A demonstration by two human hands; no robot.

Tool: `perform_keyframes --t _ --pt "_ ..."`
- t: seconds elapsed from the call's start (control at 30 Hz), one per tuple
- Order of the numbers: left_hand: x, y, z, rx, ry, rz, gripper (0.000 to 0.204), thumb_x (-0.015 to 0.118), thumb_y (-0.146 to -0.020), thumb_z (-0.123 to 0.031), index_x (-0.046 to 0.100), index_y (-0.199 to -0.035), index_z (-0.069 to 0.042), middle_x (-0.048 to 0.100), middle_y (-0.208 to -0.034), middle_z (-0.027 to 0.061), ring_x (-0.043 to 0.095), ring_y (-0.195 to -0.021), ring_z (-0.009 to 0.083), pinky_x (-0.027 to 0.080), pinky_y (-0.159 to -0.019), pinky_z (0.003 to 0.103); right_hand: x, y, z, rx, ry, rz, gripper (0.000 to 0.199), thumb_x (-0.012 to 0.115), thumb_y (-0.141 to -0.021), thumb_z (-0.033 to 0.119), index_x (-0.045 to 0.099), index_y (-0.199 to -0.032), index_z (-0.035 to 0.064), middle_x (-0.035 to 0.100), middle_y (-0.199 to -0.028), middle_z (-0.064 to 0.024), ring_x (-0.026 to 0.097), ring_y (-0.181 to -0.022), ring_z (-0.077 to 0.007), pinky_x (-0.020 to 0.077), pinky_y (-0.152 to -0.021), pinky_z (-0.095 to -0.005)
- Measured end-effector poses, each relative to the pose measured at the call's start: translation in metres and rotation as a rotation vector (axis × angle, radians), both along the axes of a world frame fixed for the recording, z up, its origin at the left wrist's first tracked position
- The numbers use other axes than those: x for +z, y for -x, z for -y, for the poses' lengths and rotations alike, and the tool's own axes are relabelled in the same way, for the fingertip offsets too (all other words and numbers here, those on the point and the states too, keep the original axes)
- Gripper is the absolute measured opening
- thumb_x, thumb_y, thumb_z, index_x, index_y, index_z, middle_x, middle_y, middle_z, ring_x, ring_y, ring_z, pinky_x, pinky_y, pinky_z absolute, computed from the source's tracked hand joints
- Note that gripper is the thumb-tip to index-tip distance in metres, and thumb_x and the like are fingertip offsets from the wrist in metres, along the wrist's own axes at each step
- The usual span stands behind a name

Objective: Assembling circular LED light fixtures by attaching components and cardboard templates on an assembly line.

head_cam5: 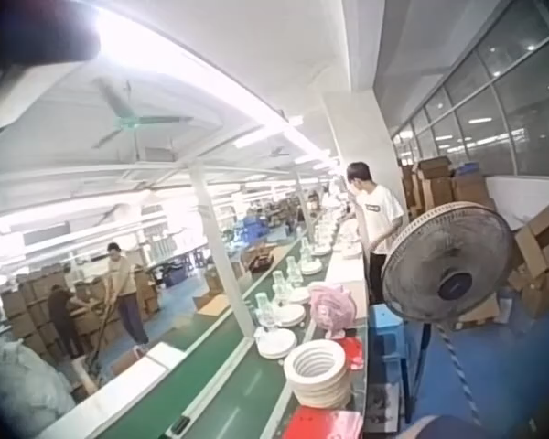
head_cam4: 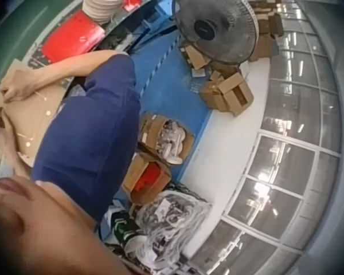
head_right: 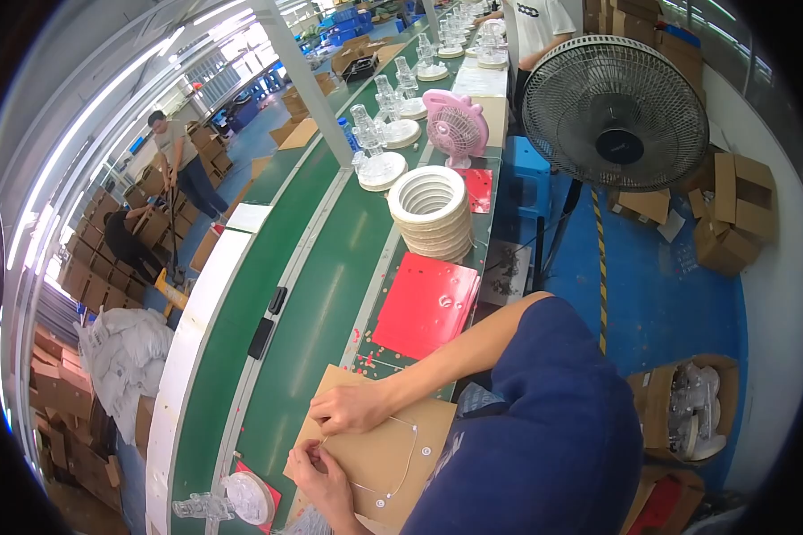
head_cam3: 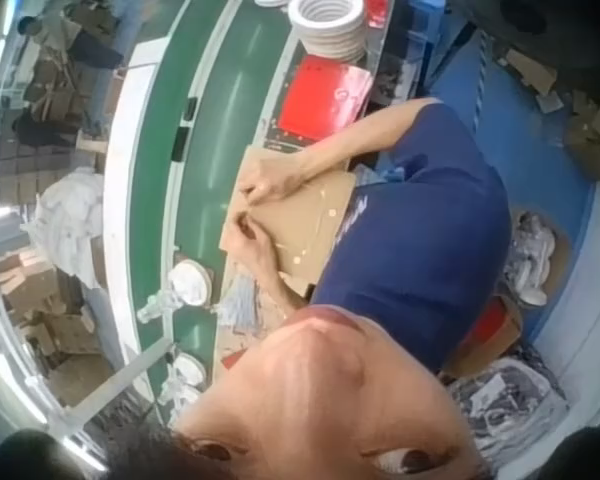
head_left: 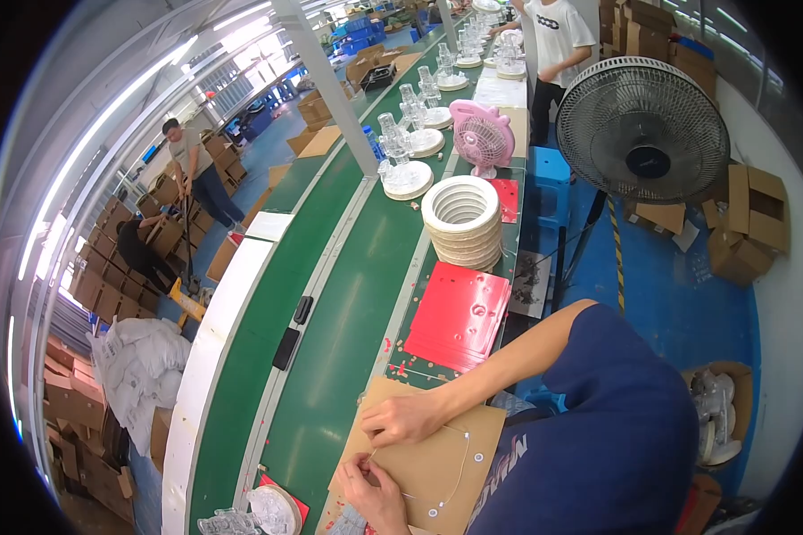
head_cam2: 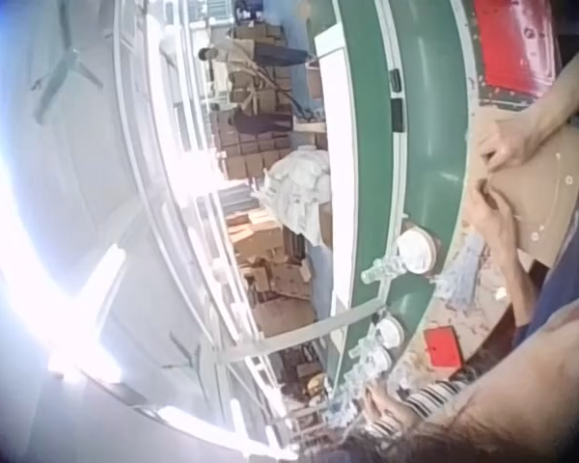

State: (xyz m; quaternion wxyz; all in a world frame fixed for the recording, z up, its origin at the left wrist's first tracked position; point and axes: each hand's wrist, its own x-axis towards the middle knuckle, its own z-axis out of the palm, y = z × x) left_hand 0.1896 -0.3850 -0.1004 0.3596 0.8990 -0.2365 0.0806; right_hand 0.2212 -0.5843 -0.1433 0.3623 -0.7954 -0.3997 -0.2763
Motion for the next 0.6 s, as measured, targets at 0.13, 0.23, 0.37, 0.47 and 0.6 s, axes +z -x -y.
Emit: perform_keyframes --t 0.13,0.23,0.37,0.47,0.6 --pt "-0.003 0.002 0.000 -0.011 -0.033 0.070 0.014 0.055 -0.086 0.008 0.057 -0.100 0.005 0.054 -0.093 0.0139 0.055 -0.077 0.0260 0.046 -0.070 0.037 0.003 -0.004 0.004 0.055 0.144 0.145 0.012 0.066 -0.076 0.010 0.060 -0.071 0.0004 0.054 -0.084 -0.0096 0.059 -0.084 -0.0245 0.0532 -0.064 -0.0360" --pt "0.002 0.004 0.006 -0.018 -0.049 0.063 0.015 0.055 -0.086 0.009 0.057 -0.101 0.005 0.054 -0.094 0.0145 0.056 -0.078 0.0270 0.047 -0.071 0.038 0.010 -0.007 0.012 0.060 0.281 0.295 0.012 0.065 -0.074 0.011 0.061 -0.070 0.0004 0.055 -0.084 -0.0086 0.059 -0.085 -0.0238 0.0534 -0.065 -0.0339" --pt "-0.001 0.004 0.005 0.006 -0.075 0.089 0.016 0.055 -0.086 0.008 0.057 -0.101 0.004 0.055 -0.093 0.0151 0.057 -0.081 0.0280 0.048 -0.072 0.038 0.020 -0.022 0.015 0.150 0.385 0.603 0.013 0.065 -0.070 0.012 0.062 -0.067 0.0005 0.056 -0.080 -0.0075 0.059 -0.082 -0.0220 0.0533 -0.068 -0.0320" --pt "-0.002 0.004 0.004 0.017 -0.046 0.043 0.017 0.057 -0.086 0.008 0.058 -0.102 0.004 0.055 -0.093 0.0153 0.058 -0.084 0.0284 0.049 -0.073 0.038 0.035 -0.032 0.020 0.280 0.423 0.690 0.011 0.065 -0.067 0.011 0.063 -0.066 0.0004 0.055 -0.077 -0.0070 0.058 -0.078 -0.0210 0.0522 -0.070 -0.0316" --pt "0.006 0.006 0.011 0.007 -0.064 0.086 0.017 0.058 -0.085 0.008 0.059 -0.102 0.004 0.056 -0.093 0.0154 0.059 -0.086 0.0300 0.049 -0.074 0.040 0.046 -0.037 0.027 0.385 0.446 0.739 0.009 0.066 -0.065 0.009 0.065 -0.067 -0.0005 0.055 -0.076 -0.0067 0.056 -0.074 -0.0202 0.0499 -0.067 -0.0327"
